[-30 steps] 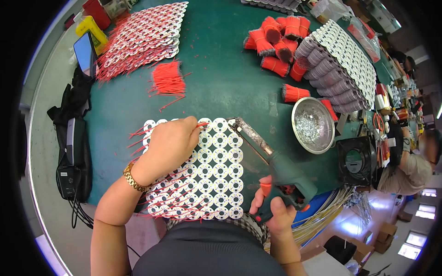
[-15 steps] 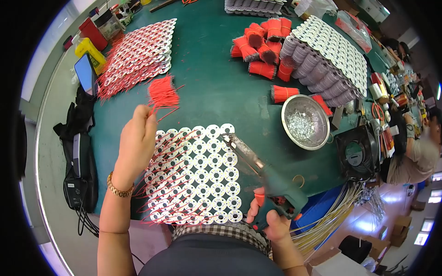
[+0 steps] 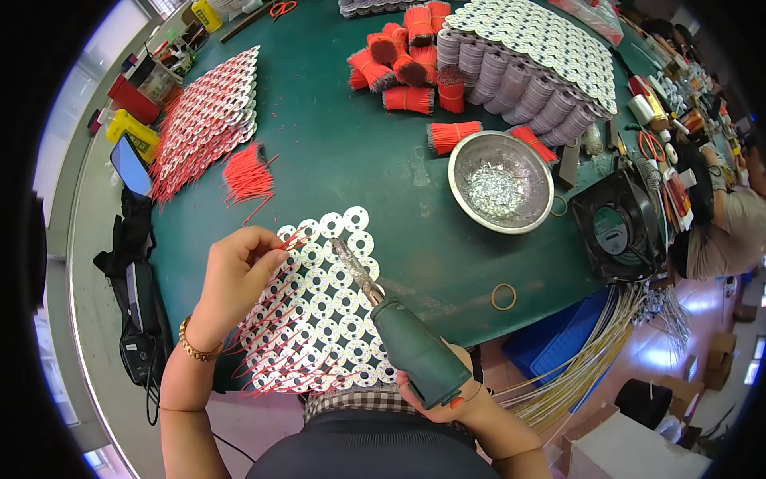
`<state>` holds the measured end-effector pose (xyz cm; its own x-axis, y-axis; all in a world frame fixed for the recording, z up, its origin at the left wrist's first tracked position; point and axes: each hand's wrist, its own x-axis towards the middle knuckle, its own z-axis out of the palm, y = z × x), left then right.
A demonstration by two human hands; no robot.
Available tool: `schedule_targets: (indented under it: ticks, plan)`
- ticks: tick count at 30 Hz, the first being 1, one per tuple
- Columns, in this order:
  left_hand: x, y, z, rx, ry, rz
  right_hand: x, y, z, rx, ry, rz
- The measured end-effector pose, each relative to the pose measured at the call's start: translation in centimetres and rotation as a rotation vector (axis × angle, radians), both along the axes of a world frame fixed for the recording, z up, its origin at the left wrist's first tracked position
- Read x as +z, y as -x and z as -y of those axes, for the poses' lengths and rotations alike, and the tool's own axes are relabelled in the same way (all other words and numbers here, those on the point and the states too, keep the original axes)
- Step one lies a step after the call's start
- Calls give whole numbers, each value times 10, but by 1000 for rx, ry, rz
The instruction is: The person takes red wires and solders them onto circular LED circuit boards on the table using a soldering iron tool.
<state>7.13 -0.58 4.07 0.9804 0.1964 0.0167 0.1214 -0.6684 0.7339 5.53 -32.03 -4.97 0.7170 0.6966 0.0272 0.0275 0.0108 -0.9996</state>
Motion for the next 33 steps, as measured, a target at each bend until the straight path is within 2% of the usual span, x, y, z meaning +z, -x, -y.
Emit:
schedule_targets:
  ticks: [2, 5, 7, 8, 14, 17, 20, 23, 26, 28, 33]
  plan:
    - [-7, 1, 0, 1, -34, 5, -2, -3, -3, 7, -18, 20]
    - [-21, 3, 0, 12, -44, 11, -6, -12, -5, 39, -7, 248]
    - [-31, 5, 3, 108, -1, -80, -3, -14, -5, 46, -3, 332]
    - [-34, 6, 6, 110, -70, 24, -3, -14, -4, 49, 1, 360]
    - [-37, 6, 4, 120, -81, 5, 0, -8, 0, 56, -60, -76]
    - [-36, 6, 5, 106, -66, 0, 21, -13, -10, 53, -90, -88]
    - [-34, 5, 7, 101, -154, 26, 33, -15, -16, 22, 60, 58]
    - [-31, 5, 7, 96, -187, 24, 33, -16, -18, 73, 51, 348]
    - [-32, 5, 6, 100, -165, 22, 37, -9, -16, 15, 98, 202]
    - [-32, 5, 6, 93, -171, 18, 48, -3, -17, -128, 54, -150]
    - [-30, 5, 6, 103, -147, -4, 65, -8, -21, -152, 27, -366]
